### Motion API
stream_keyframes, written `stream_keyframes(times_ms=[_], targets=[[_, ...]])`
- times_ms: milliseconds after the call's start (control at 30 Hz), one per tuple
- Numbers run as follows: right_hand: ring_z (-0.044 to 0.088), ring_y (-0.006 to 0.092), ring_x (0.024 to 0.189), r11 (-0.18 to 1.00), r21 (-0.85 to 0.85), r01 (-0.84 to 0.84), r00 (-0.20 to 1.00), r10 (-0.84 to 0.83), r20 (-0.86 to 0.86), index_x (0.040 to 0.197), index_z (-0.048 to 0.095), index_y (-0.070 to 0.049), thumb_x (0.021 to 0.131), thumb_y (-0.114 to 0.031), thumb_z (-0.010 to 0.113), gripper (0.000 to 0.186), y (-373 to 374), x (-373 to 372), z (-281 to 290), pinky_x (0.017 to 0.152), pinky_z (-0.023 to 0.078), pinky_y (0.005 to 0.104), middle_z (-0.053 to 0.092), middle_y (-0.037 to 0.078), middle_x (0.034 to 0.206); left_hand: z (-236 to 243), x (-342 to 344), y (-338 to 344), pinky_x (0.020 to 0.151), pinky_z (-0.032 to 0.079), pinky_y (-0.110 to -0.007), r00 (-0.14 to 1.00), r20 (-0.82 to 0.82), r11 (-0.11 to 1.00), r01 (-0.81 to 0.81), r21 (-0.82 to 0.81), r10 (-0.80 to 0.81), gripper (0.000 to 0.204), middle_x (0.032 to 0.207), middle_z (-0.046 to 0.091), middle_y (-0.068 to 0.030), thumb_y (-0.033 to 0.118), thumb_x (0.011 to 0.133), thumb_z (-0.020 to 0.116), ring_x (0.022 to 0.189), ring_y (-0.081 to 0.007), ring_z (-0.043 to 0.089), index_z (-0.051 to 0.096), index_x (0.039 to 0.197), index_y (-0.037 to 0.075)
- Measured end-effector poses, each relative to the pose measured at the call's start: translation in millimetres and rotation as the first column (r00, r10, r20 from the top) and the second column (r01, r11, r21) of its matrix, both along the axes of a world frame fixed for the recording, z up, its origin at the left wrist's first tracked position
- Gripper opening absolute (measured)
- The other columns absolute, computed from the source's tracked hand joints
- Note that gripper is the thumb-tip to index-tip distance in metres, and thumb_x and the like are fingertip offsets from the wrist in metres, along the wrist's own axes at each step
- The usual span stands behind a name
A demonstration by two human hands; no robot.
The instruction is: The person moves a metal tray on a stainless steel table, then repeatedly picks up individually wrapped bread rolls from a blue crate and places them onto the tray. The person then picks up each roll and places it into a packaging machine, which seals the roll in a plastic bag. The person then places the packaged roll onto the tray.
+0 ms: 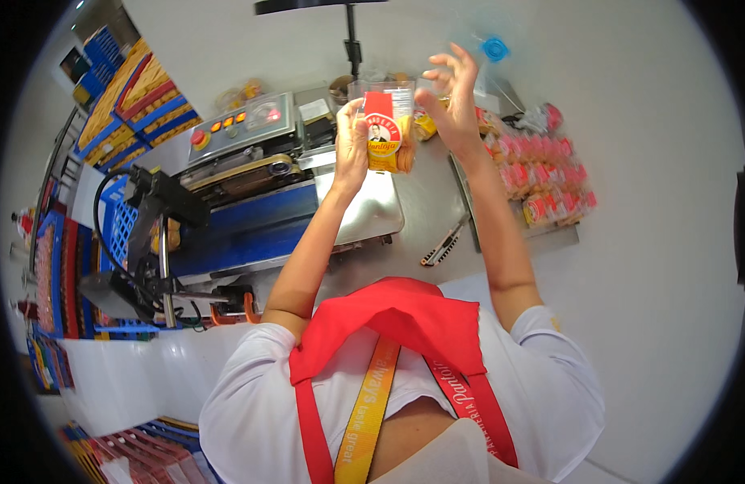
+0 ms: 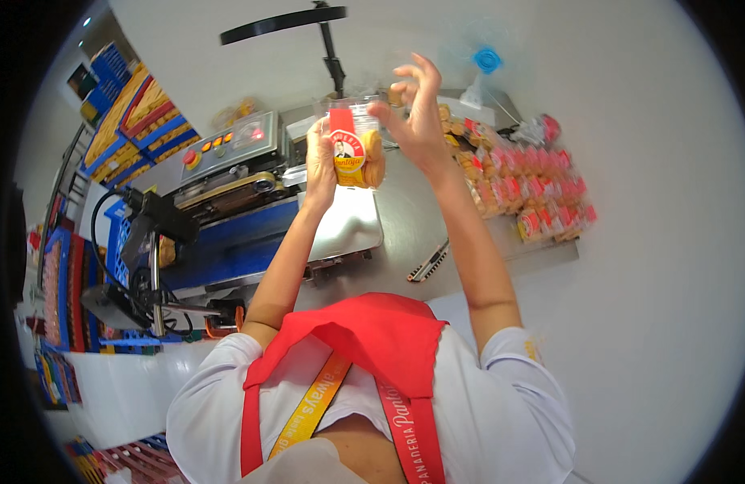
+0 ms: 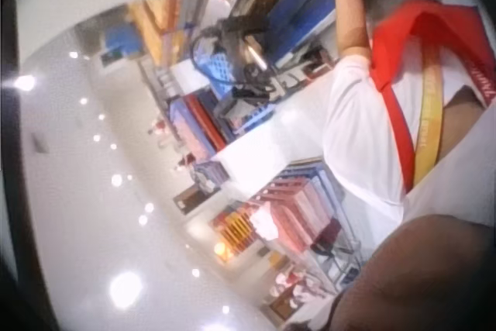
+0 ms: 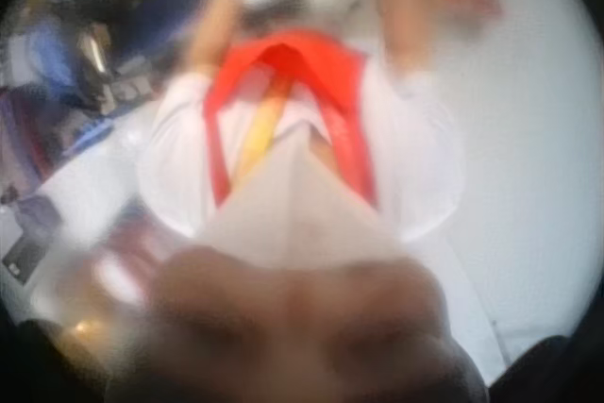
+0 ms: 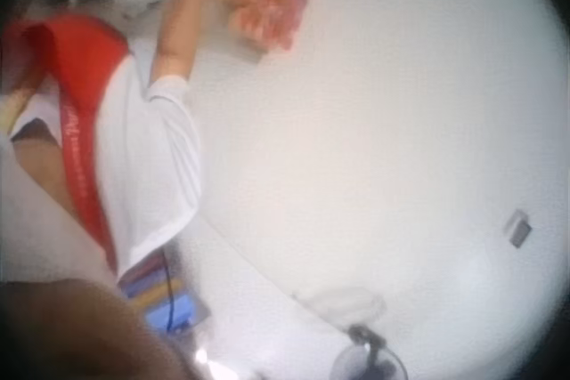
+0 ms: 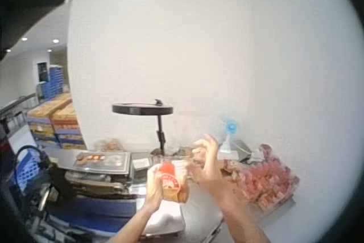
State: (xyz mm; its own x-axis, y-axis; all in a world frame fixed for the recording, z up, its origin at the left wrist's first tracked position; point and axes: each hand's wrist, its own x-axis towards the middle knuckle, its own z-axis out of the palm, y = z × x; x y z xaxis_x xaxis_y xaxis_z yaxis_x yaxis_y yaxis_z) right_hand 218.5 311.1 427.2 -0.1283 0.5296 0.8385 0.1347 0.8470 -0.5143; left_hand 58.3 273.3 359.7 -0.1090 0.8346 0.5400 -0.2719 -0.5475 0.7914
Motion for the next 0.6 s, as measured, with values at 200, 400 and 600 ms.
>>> stream_keyframes(times_ms=[200,400,600], targets=[[0.060,0.0203,0.093,0.712,-0.621,-0.328,0.942,0.299,-0.154,0.120,0.018,-0.007,0.078,-0.005,0.072,0.068,-42.6,-40.7,-90.5,0.082,0.050,0.0321,0.059,0.017,0.104,-41.4,-51.5,-18.4,0.092,0.040,-0.032,0.907,-0.324,0.963,-0.265,0.056,0.268,0.063,0.111,0.055,-0.0121,0.036,0.090,0.058,0.101,-0.0191,0.053,0.029,0.134,0.001],[0.061,0.0252,0.098,0.853,-0.511,-0.103,0.995,0.088,-0.054,0.109,0.036,-0.002,0.082,-0.005,0.066,0.041,-44.7,-55.6,-144.2,0.083,0.049,0.0329,0.060,0.018,0.106,-71.2,-58.3,-40.8,0.076,0.051,-0.027,0.738,-0.477,0.861,-0.501,0.084,0.476,0.058,0.118,0.056,-0.0137,0.016,0.080,0.071,0.095,-0.0176,0.059,0.039,0.127,0.003],[0.063,0.0308,0.087,0.912,-0.244,0.330,0.943,-0.305,0.135,0.082,0.061,0.000,0.082,-0.007,0.062,0.007,-57.7,-63.7,-108.2,0.072,0.050,0.0355,0.064,0.019,0.095,-43.1,-48.7,-47.2,0.069,0.053,-0.025,0.653,-0.461,0.782,-0.599,0.172,0.601,0.021,0.097,0.059,-0.0111,0.008,0.079,0.070,0.085,-0.0173,0.061,0.062,0.098,0.001]])
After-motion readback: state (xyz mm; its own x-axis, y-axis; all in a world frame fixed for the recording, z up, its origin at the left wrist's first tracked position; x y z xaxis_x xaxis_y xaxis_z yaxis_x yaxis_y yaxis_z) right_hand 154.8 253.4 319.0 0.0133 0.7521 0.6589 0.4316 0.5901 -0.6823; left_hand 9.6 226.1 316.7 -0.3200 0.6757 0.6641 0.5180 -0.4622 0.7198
